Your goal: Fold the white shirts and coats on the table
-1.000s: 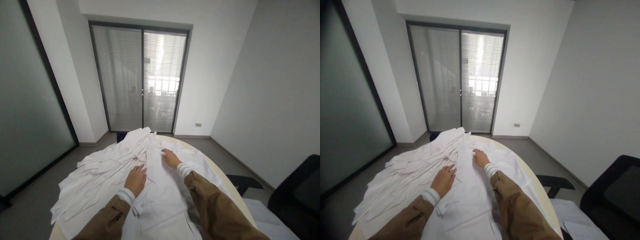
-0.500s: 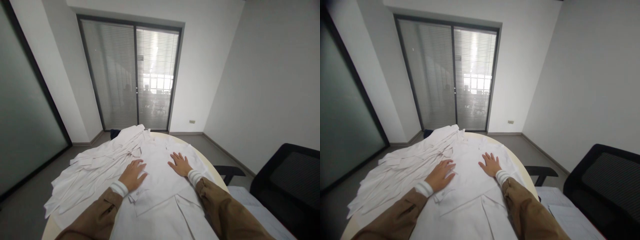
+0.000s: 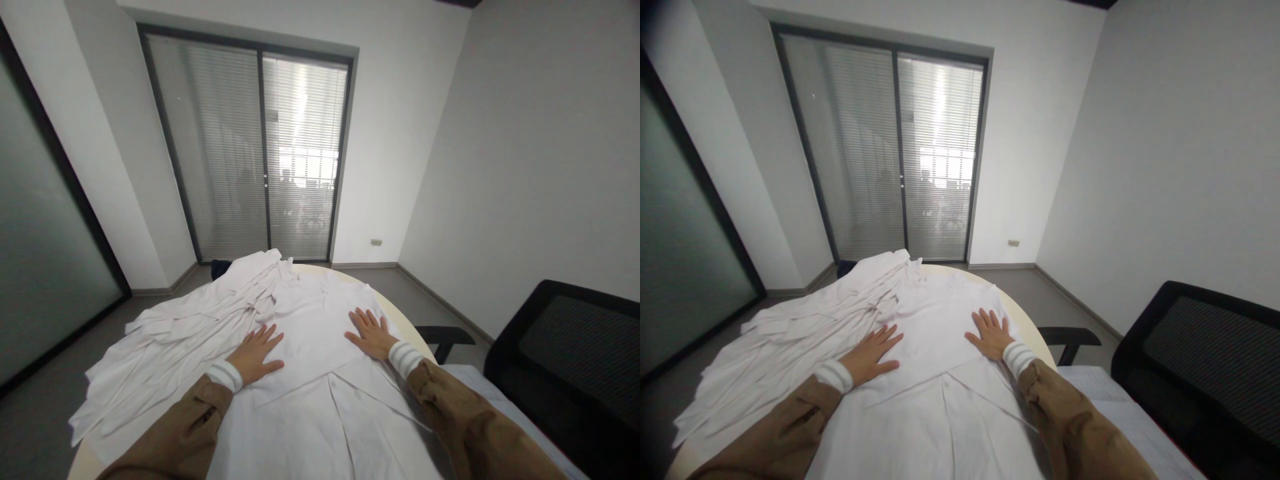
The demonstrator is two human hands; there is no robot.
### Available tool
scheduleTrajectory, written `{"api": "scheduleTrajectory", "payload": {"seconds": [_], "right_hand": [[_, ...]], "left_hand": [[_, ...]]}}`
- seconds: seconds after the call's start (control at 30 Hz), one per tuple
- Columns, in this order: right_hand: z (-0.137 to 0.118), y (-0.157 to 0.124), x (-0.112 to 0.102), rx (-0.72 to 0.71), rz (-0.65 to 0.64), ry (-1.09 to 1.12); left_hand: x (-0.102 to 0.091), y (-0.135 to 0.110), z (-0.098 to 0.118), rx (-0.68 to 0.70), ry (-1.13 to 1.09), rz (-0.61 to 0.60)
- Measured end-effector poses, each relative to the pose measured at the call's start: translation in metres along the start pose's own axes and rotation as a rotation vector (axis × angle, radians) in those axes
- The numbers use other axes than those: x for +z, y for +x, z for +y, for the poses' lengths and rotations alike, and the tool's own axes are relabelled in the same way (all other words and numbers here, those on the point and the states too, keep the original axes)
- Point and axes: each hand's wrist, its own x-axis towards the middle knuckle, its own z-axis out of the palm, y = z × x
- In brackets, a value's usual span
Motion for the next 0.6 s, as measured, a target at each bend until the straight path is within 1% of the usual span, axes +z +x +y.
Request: {"api": "scheduleTrajectory", "payload": {"seconds": [0.07, 0.17, 0.23, 0.3, 0.33, 0.37, 0.4, 0.43, 0.5, 0.53, 0.6], "right_hand": [[0.005, -0.004, 0.004, 0.011, -0.003, -0.016], [0.010, -0.007, 0.004, -0.001, -0.034, -0.028], [0.011, -0.006, -0.003, 0.001, -0.090, -0.027], [0.010, -0.005, -0.014, 0.019, -0.145, -0.037], [0.007, -0.004, -0.020, 0.034, -0.162, -0.048], [0.002, -0.002, -0.026, 0.043, -0.169, -0.058], [-0.005, -0.001, -0.031, 0.035, -0.160, -0.063], [-0.014, 0.000, -0.035, 0.009, -0.138, -0.060], [-0.037, -0.001, -0.037, -0.111, -0.070, -0.025], [-0.050, -0.002, -0.035, -0.189, -0.044, -0.002], [-0.072, -0.009, -0.026, -0.357, -0.032, 0.037]], "left_hand": [[-0.001, -0.002, 0.003, 0.002, -0.017, -0.001], [-0.003, -0.007, 0.007, 0.021, -0.037, 0.052], [-0.005, -0.008, 0.008, 0.050, -0.056, 0.156], [-0.007, -0.005, 0.006, 0.029, -0.058, 0.314], [-0.009, -0.003, 0.004, -0.017, -0.051, 0.387], [-0.010, 0.001, 0.002, -0.081, -0.047, 0.433], [-0.011, 0.005, -0.001, -0.152, -0.051, 0.447], [-0.012, 0.011, -0.004, -0.226, -0.074, 0.438], [-0.016, 0.022, -0.008, -0.354, -0.159, 0.394], [-0.017, 0.027, -0.009, -0.398, -0.200, 0.376], [-0.019, 0.036, -0.010, -0.448, -0.249, 0.362]]}}
